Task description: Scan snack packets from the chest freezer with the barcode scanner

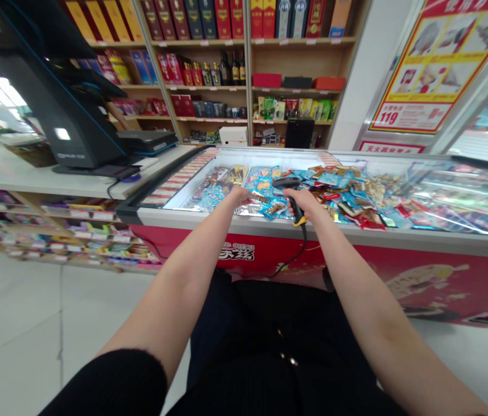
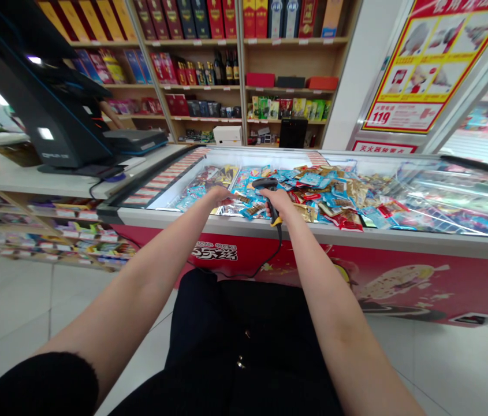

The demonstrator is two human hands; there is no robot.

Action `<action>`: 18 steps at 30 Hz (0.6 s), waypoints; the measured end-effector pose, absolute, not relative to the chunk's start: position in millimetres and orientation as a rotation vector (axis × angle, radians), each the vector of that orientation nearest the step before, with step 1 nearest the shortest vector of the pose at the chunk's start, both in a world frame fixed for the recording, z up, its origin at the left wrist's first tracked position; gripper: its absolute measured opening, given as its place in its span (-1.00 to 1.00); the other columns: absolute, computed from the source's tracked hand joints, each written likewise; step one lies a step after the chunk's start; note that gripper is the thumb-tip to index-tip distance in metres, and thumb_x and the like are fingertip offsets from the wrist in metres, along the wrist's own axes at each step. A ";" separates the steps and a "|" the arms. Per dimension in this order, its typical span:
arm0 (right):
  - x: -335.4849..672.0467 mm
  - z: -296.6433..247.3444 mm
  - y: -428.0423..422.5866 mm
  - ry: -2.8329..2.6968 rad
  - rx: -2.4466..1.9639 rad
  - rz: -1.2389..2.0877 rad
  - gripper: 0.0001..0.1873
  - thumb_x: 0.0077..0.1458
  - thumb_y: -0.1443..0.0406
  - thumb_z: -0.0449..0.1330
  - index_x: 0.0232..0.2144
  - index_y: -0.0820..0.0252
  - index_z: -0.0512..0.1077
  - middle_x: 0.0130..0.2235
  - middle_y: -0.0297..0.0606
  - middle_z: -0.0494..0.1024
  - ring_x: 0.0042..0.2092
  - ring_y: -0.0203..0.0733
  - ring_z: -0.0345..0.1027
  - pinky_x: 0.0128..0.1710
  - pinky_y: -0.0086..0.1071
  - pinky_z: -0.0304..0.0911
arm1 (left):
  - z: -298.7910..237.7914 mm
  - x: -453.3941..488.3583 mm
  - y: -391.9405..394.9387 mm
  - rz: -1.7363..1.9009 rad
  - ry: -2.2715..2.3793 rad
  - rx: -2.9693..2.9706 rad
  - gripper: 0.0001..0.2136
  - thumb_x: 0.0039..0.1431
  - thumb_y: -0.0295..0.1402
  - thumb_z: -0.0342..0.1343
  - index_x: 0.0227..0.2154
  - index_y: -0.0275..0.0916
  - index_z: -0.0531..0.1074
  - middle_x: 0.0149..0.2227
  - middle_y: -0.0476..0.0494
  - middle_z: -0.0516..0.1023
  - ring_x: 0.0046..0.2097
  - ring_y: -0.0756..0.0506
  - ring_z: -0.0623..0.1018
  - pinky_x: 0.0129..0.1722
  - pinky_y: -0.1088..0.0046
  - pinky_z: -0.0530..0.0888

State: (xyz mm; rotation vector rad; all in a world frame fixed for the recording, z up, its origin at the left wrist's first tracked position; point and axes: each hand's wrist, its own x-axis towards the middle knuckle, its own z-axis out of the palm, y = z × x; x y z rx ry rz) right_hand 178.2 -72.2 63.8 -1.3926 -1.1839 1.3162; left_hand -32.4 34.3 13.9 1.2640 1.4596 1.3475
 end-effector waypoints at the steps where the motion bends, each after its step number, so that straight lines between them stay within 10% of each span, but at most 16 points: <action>1: 177.5 63.7 -72.3 -1.190 -1.391 1.315 -0.74 0.25 0.30 0.18 -0.49 0.17 0.27 -0.66 -0.41 0.33 -0.71 -0.35 0.15 -0.70 -0.47 0.12 | 18.5 -34.3 31.1 1.233 1.485 1.154 -0.64 -0.30 -0.64 0.45 -0.65 -0.27 0.32 -0.66 0.01 0.36 -0.57 -0.01 0.45 -0.46 0.36 0.57; 18: 150.7 79.1 -92.7 -1.280 -1.450 1.248 -0.74 0.22 0.31 0.22 -0.50 0.18 0.29 -0.68 -0.36 0.33 -0.68 -0.31 0.17 -0.69 -0.44 0.16 | 25.0 -40.5 -3.1 1.360 1.144 0.791 -0.72 -0.07 -0.68 0.30 -0.56 -0.28 0.30 -0.59 0.08 0.38 -0.52 0.12 0.45 -0.38 0.61 0.55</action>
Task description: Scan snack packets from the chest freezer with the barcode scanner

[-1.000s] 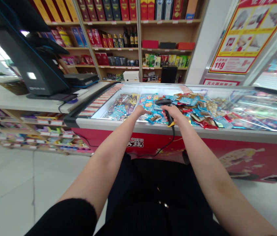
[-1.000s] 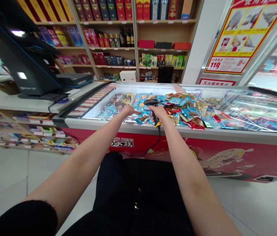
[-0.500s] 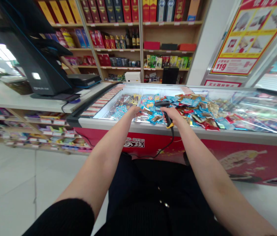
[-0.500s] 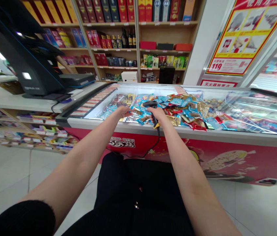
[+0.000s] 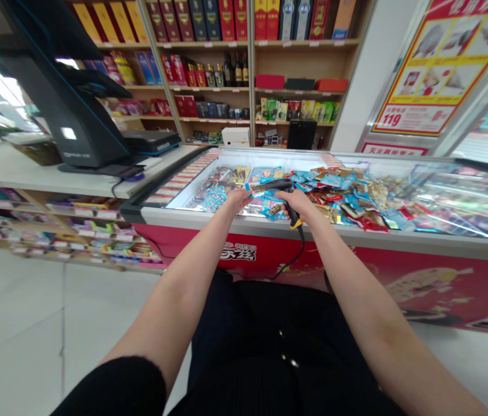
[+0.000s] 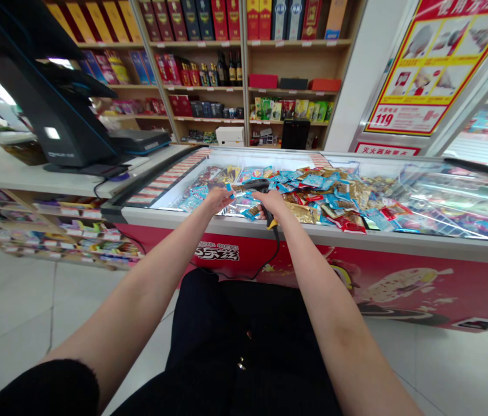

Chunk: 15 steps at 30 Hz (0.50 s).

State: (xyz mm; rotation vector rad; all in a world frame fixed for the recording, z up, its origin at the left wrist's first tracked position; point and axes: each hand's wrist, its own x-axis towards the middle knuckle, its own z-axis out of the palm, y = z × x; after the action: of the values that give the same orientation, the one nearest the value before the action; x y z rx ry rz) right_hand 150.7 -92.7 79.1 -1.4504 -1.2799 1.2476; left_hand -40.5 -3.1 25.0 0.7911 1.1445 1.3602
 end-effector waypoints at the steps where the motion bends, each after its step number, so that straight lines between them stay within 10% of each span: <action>1: 149.8 79.4 -93.0 -1.290 -1.449 1.245 -0.73 0.21 0.31 0.23 -0.50 0.18 0.29 -0.68 -0.36 0.33 -0.68 -0.31 0.17 -0.68 -0.44 0.16 | 25.5 -40.8 -3.7 1.364 1.145 0.787 -0.71 -0.06 -0.67 0.29 -0.58 -0.28 0.28 -0.60 0.08 0.36 -0.53 0.12 0.43 -0.37 0.60 0.54; 15: 146.8 80.8 -96.2 -1.404 -1.424 1.240 -0.72 0.20 0.38 0.18 -0.55 0.20 0.28 -0.71 -0.39 0.32 -0.71 -0.34 0.14 -0.74 -0.46 0.12 | 27.1 -39.0 -3.0 1.432 1.118 0.778 -0.70 0.00 -0.70 0.20 -0.62 -0.26 0.25 -0.63 0.09 0.32 -0.53 0.10 0.41 -0.27 0.50 0.54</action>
State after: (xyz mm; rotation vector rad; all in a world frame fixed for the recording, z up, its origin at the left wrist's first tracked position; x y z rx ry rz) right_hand 146.8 -96.2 80.8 -1.4241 -1.4041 1.2402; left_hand -39.0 -3.0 27.1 0.7780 1.1179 1.4315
